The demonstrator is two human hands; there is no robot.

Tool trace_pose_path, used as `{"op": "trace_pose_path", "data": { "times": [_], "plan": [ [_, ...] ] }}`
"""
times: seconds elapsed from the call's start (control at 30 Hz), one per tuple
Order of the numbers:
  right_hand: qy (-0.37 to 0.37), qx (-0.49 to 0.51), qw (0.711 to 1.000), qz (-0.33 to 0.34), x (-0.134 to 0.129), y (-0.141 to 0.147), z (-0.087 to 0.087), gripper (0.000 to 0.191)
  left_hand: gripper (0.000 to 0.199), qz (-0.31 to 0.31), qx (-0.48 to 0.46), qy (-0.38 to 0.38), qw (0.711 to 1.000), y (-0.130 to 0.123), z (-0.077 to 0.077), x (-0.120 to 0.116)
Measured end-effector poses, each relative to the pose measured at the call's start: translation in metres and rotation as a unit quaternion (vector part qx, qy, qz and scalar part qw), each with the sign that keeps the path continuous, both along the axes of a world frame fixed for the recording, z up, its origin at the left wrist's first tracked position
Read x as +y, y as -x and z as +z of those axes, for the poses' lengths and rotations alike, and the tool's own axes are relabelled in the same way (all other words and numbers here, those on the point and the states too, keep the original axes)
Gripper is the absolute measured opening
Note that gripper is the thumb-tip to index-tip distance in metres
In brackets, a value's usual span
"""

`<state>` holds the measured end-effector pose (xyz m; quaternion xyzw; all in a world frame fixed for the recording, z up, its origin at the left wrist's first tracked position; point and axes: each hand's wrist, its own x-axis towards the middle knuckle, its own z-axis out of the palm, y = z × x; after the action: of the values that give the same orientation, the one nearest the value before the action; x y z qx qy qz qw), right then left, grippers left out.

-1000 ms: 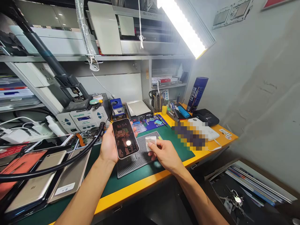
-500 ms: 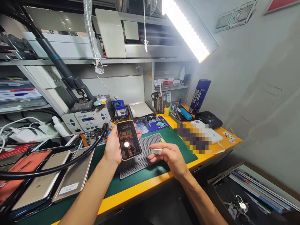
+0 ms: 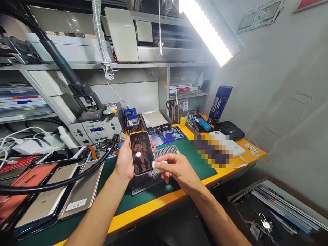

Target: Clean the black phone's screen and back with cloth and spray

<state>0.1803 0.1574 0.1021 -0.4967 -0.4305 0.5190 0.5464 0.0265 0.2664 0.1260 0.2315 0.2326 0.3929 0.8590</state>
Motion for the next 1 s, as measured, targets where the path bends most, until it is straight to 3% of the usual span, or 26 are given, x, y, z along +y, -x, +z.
{"op": "trace_pose_path", "data": {
  "times": [0.13,0.23,0.33,0.57,0.77,1.0],
  "plan": [
    [0.016,-0.016,1.000,-0.015,0.009,0.005,-0.006,0.040,0.064,0.000,0.002,-0.003,1.000,-0.001,-0.001,0.000],
    [0.048,-0.025,0.998,0.022,0.015,0.009,-0.004,0.047,0.064,0.000,0.009,-0.002,1.000,-0.002,0.000,-0.002],
    [0.043,-0.039,0.997,0.056,0.017,0.017,-0.002,0.041,0.063,0.005,0.018,-0.001,1.000,-0.003,0.002,-0.005],
    [0.037,-0.018,0.999,0.027,0.018,0.033,-0.003,0.046,0.064,0.003,0.027,-0.005,1.000,-0.004,0.000,-0.005],
    [0.071,-0.039,0.996,0.037,0.023,0.017,-0.005,0.060,0.064,-0.012,0.018,-0.008,1.000,-0.004,-0.002,-0.004],
    [0.013,-0.082,0.996,0.023,0.015,-0.003,-0.008,0.057,0.067,-0.013,0.022,-0.002,1.000,-0.004,0.001,-0.004]
  ]
}}
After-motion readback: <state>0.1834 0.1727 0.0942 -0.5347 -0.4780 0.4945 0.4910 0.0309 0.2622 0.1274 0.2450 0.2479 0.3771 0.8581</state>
